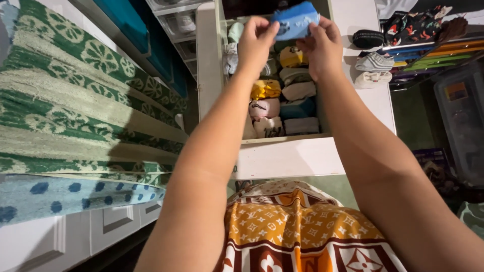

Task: Organizing rolled socks into a drawer divider on a table surface

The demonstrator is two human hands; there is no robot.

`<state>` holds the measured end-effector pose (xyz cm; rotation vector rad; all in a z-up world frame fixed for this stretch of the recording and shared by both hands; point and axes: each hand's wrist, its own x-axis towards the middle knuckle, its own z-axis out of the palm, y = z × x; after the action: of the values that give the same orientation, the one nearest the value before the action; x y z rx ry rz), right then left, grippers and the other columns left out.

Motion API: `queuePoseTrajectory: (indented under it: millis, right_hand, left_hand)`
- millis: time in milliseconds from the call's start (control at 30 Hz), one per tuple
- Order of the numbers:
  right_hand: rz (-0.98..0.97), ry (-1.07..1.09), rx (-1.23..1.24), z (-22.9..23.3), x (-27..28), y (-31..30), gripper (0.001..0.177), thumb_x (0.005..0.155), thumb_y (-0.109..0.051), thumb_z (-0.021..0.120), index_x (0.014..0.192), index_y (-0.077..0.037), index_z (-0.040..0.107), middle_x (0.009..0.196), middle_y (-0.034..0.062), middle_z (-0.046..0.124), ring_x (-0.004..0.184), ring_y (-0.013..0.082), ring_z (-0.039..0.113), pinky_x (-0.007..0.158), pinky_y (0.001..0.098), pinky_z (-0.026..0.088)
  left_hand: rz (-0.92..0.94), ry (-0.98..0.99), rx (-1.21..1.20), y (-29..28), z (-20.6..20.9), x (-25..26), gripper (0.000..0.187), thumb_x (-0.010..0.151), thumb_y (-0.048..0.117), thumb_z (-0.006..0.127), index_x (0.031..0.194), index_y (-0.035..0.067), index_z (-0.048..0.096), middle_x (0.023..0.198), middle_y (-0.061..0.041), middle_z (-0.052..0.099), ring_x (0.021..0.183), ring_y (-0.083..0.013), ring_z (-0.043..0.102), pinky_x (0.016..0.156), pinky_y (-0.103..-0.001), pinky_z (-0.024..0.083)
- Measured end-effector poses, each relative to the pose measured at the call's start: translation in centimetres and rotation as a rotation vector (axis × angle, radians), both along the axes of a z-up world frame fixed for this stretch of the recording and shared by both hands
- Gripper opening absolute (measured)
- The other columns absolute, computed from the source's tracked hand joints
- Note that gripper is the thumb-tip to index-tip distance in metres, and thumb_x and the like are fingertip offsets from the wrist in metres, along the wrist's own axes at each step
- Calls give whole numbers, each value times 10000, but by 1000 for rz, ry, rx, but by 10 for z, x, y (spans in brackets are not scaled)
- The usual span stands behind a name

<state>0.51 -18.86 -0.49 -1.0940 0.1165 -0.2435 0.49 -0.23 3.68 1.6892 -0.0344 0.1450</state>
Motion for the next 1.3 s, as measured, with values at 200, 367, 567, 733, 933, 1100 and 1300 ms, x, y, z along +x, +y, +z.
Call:
queuePoseTrajectory:
  millis: [200, 367, 567, 733, 933, 1100, 1300]
  right_hand:
    - [-29, 36, -330, -10, 29, 7, 150, 1008, -213, 684, 1059, -193, 545, 1092, 29, 689, 949, 186, 790, 703, 301, 537]
    - [11, 183, -739, -7, 30, 16, 141, 1022, -267, 676, 1092, -168, 604, 1014, 13, 666, 901, 166, 644, 787, 345, 526]
    - [81, 279, -1056, -28, 45, 13, 278, 1051, -267, 592, 1295, -135, 621, 1196, 100, 680, 1033, 308, 660, 838, 454, 556]
    - [86, 229, -1214, -50, 58, 16, 394, 974, -189, 546, 1328, -64, 663, 1213, 175, 724, 1118, 374, 662, 908, 484, 539]
    - [182, 335, -1342, -27, 37, 40, 294, 1036, -156, 381, 1290, -155, 529, 1130, 91, 679, 1320, 453, 344, 1140, 635, 177]
    - [286, 627, -1349, 12, 19, 58, 421, 1102, -291, 362, 1494, -325, 511, 1564, 228, 223, 1387, 591, 203, 1123, 691, 322]
    - [334, 541, -1555, -8, 25, 51, 435, 1083, -339, 393, 1480, -331, 571, 1486, 262, 279, 1223, 650, 291, 1152, 652, 254]
  left_hand:
    - [-128, -102, 290, 28, -20, 68, 346, 948, 328, 668, 1252, 174, 608, 1172, -83, 760, 1047, -250, 760, 824, -372, 578]
    - [-139, -36, 536, 38, -38, 100, 214, 940, 200, 648, 1140, 160, 715, 1150, -72, 741, 961, -241, 728, 777, -374, 579]
    - [-162, 109, 636, 22, -66, 115, 218, 949, 216, 679, 1154, 144, 700, 1110, -112, 738, 945, -290, 720, 766, -420, 567]
    - [-244, 247, 711, 21, -45, 91, 190, 1039, 190, 540, 1202, 130, 615, 1084, -111, 662, 883, -263, 654, 733, -395, 487]
    - [-217, 473, 702, 20, -17, 70, 371, 960, -45, 308, 1179, 159, 528, 1216, -121, 640, 1245, -355, 404, 773, -481, 440]
    - [-317, 280, 1190, 15, -48, 90, 226, 1010, 148, 547, 1234, 174, 568, 1222, -206, 638, 1316, -367, 448, 1048, -471, 287]
    - [-354, 395, 1238, 12, -39, 87, 610, 922, -46, 482, 1453, 252, 506, 1356, -127, 638, 1521, -313, 272, 1192, -509, 178]
